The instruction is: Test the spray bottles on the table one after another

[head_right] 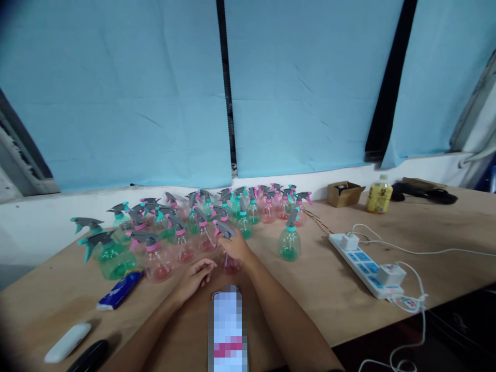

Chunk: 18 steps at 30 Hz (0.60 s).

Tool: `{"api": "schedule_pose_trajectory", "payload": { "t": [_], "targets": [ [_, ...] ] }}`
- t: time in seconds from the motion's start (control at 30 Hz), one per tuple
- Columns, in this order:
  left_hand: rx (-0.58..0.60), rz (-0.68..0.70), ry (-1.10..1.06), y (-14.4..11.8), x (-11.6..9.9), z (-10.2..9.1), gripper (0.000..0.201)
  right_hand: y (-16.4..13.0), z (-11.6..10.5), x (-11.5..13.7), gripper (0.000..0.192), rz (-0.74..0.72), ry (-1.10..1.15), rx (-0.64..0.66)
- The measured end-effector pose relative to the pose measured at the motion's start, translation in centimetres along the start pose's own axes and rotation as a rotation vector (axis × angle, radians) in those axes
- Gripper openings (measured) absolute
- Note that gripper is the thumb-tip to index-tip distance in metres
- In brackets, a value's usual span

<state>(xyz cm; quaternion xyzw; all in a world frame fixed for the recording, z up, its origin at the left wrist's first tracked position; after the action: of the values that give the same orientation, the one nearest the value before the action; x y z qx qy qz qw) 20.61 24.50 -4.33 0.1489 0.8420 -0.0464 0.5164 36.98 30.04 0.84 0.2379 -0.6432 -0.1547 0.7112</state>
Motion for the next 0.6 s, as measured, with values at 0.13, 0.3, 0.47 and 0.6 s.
{"api": "schedule_pose_trajectory", "payload": {
  "t": [0.13, 0.3, 0.47, 0.6],
  "targets": [
    [-0.008, -0.007, 0.003, -0.1, -0.3, 0.0, 0.039, -0.2, -3.3, 0.6, 0.040, -0.159, -0.246, -0.352],
    [-0.004, 0.002, 0.016, -0.2, -0.6, -0.1, 0.039, -0.8, -7.8, 0.3, 0.052, -0.128, -0.640, -0.584],
    [-0.003, -0.004, 0.022, -0.2, -0.6, -0.1, 0.038, -1.1, -9.8, -0.5, 0.056, -0.211, -0.893, -0.624],
    [0.007, 0.001, 0.027, -0.1, -0.4, -0.1, 0.037, -1.1, -10.1, -1.1, 0.058, -0.188, -0.980, -0.658]
  ]
}}
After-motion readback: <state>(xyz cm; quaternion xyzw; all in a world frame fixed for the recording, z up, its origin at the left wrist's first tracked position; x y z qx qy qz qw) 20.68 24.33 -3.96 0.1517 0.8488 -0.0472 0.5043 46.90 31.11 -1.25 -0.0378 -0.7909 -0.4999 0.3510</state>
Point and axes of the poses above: each hand's wrist, its own y-axis towards the middle knuckle, its own z-axis out of the palm, x = y × z, the point moved 5 cm from there along y, towards the middle knuckle, and after that the axes turned 7 degrees about y, right-handed, at the moved point
